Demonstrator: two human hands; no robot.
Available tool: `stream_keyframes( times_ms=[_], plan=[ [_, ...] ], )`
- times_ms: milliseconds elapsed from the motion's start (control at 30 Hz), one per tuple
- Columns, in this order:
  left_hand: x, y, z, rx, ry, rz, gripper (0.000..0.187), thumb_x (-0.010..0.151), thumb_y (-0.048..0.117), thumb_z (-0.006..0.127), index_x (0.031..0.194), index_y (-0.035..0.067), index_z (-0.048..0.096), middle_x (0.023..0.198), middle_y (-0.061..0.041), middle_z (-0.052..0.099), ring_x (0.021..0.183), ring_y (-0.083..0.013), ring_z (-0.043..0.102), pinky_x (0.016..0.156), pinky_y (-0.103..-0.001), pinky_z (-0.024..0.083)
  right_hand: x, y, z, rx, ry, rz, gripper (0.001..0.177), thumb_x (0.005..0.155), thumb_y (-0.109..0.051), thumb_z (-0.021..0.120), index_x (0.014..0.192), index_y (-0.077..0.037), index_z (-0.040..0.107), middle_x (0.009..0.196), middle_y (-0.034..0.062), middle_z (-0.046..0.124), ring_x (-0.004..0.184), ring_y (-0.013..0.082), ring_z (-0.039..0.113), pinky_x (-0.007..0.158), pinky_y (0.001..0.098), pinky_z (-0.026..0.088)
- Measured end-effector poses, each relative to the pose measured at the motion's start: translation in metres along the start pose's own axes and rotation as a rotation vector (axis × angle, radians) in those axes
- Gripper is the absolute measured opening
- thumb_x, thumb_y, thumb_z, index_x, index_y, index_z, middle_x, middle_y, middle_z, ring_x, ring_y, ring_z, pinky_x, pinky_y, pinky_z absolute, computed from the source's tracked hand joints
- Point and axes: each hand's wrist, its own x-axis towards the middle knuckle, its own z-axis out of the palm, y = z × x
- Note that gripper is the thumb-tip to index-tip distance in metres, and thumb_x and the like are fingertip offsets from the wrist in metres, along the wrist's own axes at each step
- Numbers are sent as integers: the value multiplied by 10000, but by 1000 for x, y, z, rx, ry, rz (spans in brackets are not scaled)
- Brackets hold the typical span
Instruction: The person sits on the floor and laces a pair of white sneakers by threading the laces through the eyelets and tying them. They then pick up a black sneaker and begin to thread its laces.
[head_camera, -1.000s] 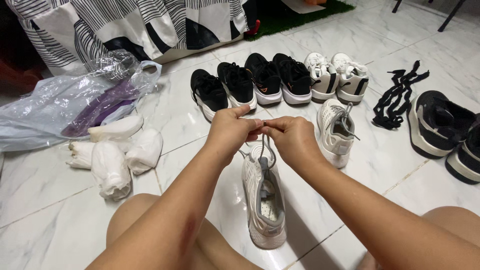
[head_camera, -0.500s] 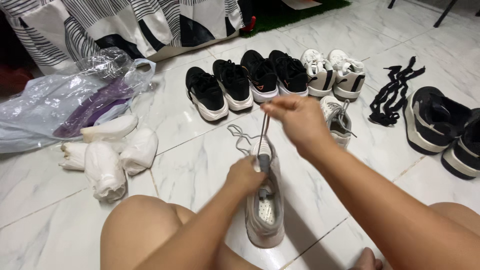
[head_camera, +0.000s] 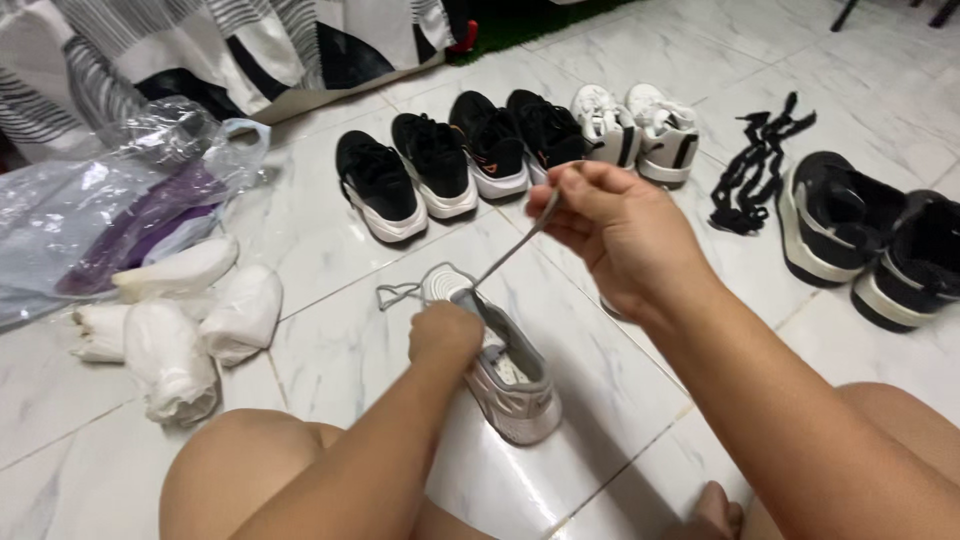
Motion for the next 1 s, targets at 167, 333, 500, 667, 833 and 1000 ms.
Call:
stream_keyframes(
  times_ms=[167,333,500,667,833,1000],
  plan=[
    [60,-12,-12,-119,-37,-77,356,931,172,609,1164,-79,704,1241,-275,681,1012,-370,737,830,-444,587,-16,-7,-29,91,38,41,116,1021,-129,604,1036,-15,615,888,65,656,853,202,663,985,414,579],
    [119,-7,-5,-462,-89,-198,300,968,104,577,1119,-134,681,1092,-238,806,821,-346,795,668,-438,619,-42,-12,-107,244,409,78,125,1023,-114,542,1036,-16,618,875,57,615,790,160,621,984,397,562],
    [136,0,-28,-1067,-52,-621,325,1019,155,500,1257,-64,535,1182,-237,643,857,-411,707,680,-519,606,-17,-25,-181,574,760,-35,158,1051,-116,561,1052,19,642,832,58,589,687,133,526,885,324,548],
    [99,-28,-22,-629,-41,-363,491,956,139,549,1393,48,345,1354,-246,411,1050,-440,592,806,-537,551,25,-31,-216,627,774,-119,124,1034,-97,537,1023,8,602,821,69,600,691,149,500,889,387,581],
    [94,-26,-52,-356,38,-347,776,894,123,597,1529,160,154,1525,-255,179,1242,-468,477,933,-554,496,52,-23,-198,398,703,-83,122,1029,-108,566,1067,-8,625,904,72,633,854,177,635,1002,474,552],
    [104,-61,-96,-196,-15,-314,905,880,125,572,1636,268,96,1661,-241,76,1399,-496,396,1025,-599,457,55,-16,-163,359,518,1,150,1046,-136,546,1110,-20,614,1030,85,653,950,196,626,1033,504,543]
  ],
)
